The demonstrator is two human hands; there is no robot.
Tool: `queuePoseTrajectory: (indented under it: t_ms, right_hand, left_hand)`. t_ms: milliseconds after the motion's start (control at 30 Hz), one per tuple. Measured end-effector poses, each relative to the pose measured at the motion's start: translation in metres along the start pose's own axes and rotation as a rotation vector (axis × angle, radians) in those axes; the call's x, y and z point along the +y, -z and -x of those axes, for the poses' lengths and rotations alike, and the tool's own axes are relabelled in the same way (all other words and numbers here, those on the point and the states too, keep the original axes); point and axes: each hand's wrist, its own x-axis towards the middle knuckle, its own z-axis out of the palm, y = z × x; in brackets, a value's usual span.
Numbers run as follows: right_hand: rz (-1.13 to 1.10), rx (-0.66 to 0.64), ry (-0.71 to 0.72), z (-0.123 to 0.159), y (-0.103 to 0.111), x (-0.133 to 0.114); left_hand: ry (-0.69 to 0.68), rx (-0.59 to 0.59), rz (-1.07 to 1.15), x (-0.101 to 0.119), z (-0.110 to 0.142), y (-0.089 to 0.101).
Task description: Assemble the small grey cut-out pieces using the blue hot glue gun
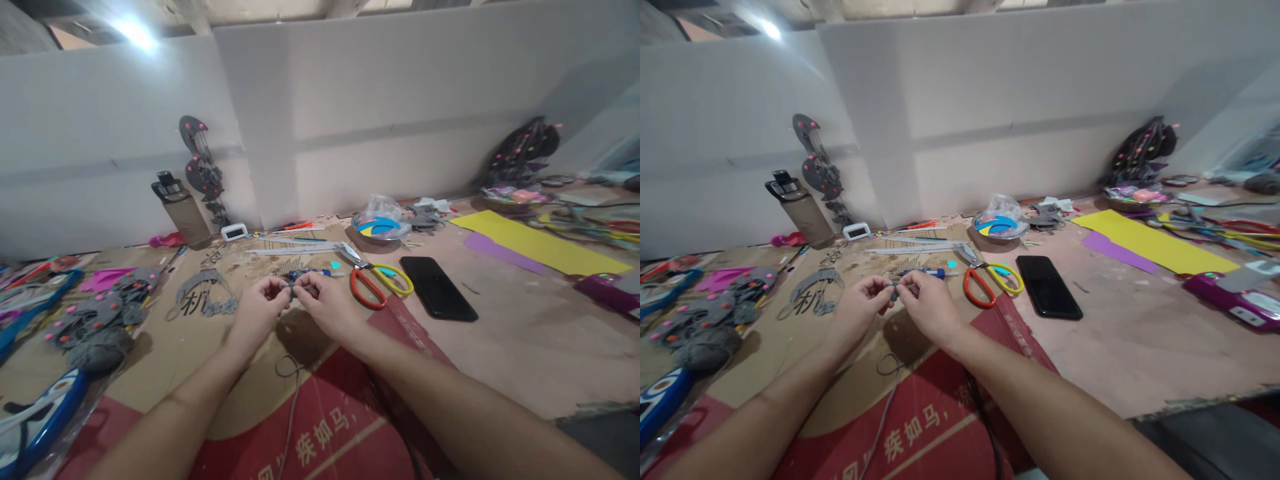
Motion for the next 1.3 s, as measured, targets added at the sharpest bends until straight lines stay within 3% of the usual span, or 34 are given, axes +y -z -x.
queuePoseTrajectory:
  t_ms: [267,600,867,1067,1300]
  right_hand:
    - [-0.062,0.012,-0.021,0.002,-0.002,0.001]
    - [-0.073,0.034,-0.038,0.004,-0.006,0.006]
    - [-0.105,0.039,-0.088,0.004,-0.005,0.003]
    - [-0.100,0.080,-0.082,0.004,-0.004,-0.001]
    - [-0.109,0.106,-0.098,0.004,-0.001,-0.003]
  left_hand:
    - [0.028,0.072,0.088,-0.010,-0.009,0.006]
    - [0.026,-0.016,0.023,0.001,0.000,0.000]
    - [0.037,-0.059,0.084,-0.006,-0.003,0.002]
    - [0.040,-0.198,0.193,-0.012,-0.006,0.002]
    - [0.058,-0.322,0.475,-0.005,-0.005,0.005]
